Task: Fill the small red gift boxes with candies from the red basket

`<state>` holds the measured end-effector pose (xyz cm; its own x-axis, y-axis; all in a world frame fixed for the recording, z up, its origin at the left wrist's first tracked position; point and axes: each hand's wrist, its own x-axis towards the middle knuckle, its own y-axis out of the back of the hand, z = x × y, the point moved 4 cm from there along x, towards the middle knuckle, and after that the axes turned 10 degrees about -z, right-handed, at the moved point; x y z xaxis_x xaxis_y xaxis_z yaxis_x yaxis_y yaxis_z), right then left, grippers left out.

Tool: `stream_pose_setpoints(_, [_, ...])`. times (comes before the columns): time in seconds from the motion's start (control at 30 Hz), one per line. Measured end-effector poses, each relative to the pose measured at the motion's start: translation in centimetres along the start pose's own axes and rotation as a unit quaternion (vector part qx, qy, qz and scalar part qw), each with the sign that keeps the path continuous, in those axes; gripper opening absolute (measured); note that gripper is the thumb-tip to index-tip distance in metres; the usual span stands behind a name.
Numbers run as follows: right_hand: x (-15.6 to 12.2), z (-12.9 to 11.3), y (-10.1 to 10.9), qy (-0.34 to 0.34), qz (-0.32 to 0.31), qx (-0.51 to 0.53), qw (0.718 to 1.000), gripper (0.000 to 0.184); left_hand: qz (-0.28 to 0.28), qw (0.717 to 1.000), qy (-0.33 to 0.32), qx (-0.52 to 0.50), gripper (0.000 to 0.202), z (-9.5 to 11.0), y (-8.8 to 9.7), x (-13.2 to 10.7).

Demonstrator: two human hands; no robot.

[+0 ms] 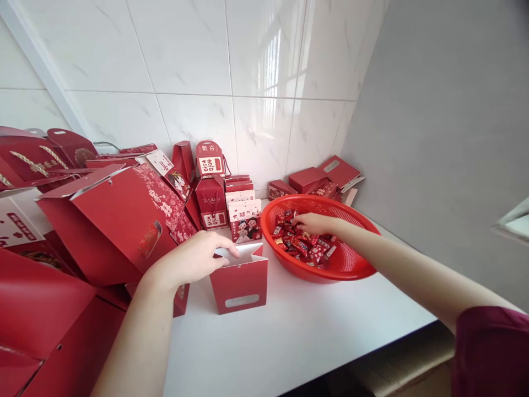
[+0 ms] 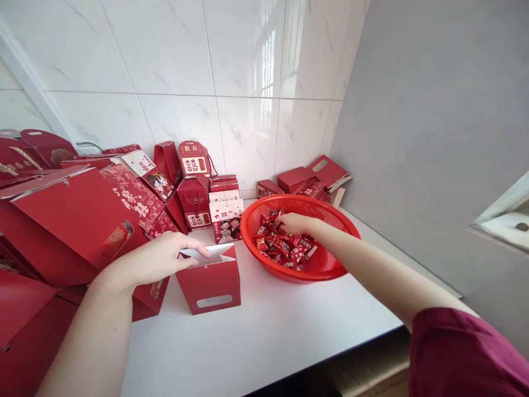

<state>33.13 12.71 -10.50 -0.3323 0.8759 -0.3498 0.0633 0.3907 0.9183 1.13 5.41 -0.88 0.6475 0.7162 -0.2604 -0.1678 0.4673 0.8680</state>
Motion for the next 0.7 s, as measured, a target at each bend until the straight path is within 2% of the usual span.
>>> stream_pose_setpoints(0.17, [1.5,0.0,0.9,0.022,-0.078,-0.004,0.997,0.031,0.005,1.000,0.019,0.001,0.026,-0.3,0.0,0.0])
stream_pose_setpoints(0.27, [2.8,0.4,1.4,0.018,-0.053,-0.023,0.998,0.029,0.017,1.000,0.011,0.012,0.026,-0.1,0.1,0.0])
stream_pose_setpoints(0.33, [3.7,0.0,1.0,0.032,-0.026,-0.032,0.999,0.027,0.011,1.000,0.004,0.012,0.026,0.1,0.0,0.0])
stream_pose_setpoints(0.4, [4.5,-0.5,0.1,0.059,-0.009,-0.034,0.998,0.034,0.003,1.000,0.001,0.007,0.026,0.2,0.0,0.0])
stream_pose_setpoints(0.47, [4.9,-1.0,-1.0,0.085,-0.001,-0.034,0.996,0.055,-0.002,1.000,0.002,0.009,0.026,0.4,0.0,0.0])
stream_pose_setpoints(0.53, [5.0,-0.9,-1.7,0.099,-0.002,-0.033,0.995,0.068,-0.005,1.000,0.005,0.017,0.026,0.4,0.0,0.0])
stream_pose_setpoints(0.7, [5.0,0.6,-2.3,0.102,-0.011,-0.037,0.994,0.068,-0.012,1.000,0.011,0.022,0.027,0.4,0.0,0.2])
